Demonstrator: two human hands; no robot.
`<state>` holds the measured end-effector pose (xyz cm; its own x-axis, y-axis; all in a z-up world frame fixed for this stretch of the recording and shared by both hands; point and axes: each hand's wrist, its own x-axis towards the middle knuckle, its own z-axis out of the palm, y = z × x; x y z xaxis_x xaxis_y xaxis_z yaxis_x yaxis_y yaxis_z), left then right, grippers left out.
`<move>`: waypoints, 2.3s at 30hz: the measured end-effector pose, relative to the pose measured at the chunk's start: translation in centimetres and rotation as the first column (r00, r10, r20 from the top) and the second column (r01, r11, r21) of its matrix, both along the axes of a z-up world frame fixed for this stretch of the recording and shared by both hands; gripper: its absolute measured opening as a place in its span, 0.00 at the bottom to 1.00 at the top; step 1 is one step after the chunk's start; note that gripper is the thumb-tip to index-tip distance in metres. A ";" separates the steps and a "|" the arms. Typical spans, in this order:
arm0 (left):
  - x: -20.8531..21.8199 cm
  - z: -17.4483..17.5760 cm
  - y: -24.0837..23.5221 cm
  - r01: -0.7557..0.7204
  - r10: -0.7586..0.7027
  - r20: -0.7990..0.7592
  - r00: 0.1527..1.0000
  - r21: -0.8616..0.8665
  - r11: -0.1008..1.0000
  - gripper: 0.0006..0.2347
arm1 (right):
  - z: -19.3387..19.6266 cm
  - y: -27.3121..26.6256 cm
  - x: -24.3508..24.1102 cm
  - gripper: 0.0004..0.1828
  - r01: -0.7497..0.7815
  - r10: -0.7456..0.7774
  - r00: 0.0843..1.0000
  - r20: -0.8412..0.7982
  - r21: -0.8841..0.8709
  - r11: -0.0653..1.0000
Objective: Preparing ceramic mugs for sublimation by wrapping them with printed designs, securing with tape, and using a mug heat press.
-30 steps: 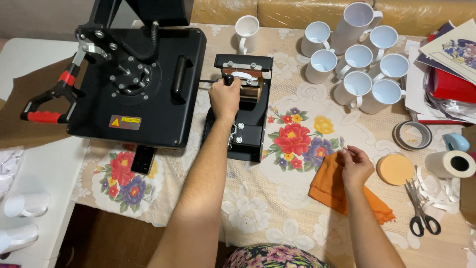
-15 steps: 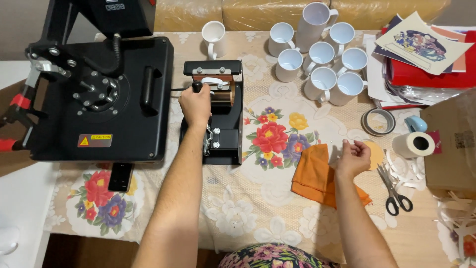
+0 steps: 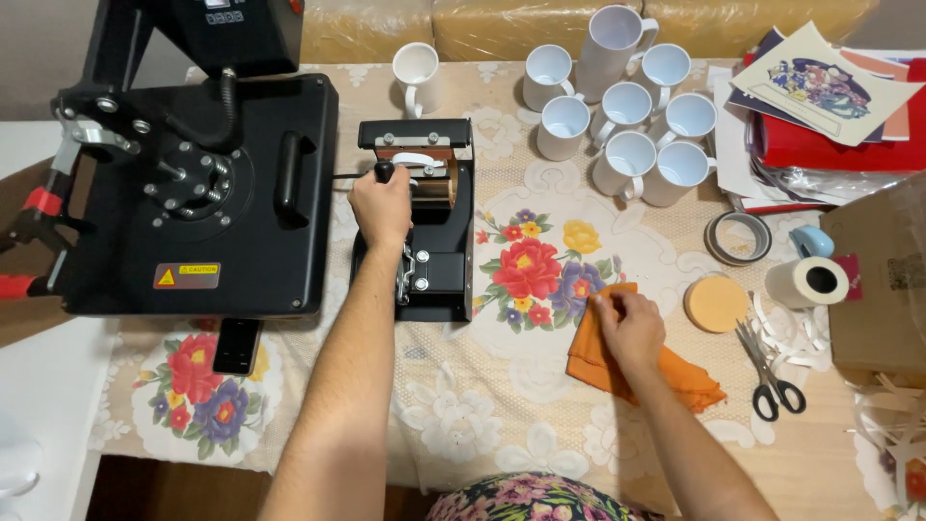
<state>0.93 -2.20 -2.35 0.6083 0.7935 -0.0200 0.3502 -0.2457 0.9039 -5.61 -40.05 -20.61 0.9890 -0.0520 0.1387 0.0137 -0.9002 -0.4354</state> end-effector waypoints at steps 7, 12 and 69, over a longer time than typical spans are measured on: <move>2.1 -3.3 2.5 -0.008 0.008 -0.006 1.000 0.049 0.999 0.12 | -4.3 -0.2 -1.6 0.27 -0.116 0.147 0.982 0.122 -0.228 0.967; -0.4 1.6 -0.4 0.013 -0.007 -0.156 0.988 0.040 0.999 0.13 | -1.7 0.6 -1.8 0.25 -0.142 0.150 0.989 0.011 -0.251 0.957; -0.6 1.9 -0.8 0.021 -0.017 -0.128 0.992 0.024 0.999 0.12 | -2.5 0.7 -1.4 0.27 -0.153 0.133 0.988 -0.083 -0.336 0.929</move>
<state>0.30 -2.98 -0.50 0.6169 0.7831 -0.0780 0.4571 -0.2759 0.8456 -7.05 -39.35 -23.10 0.9892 0.1311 0.0659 0.1376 -0.9847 -0.1070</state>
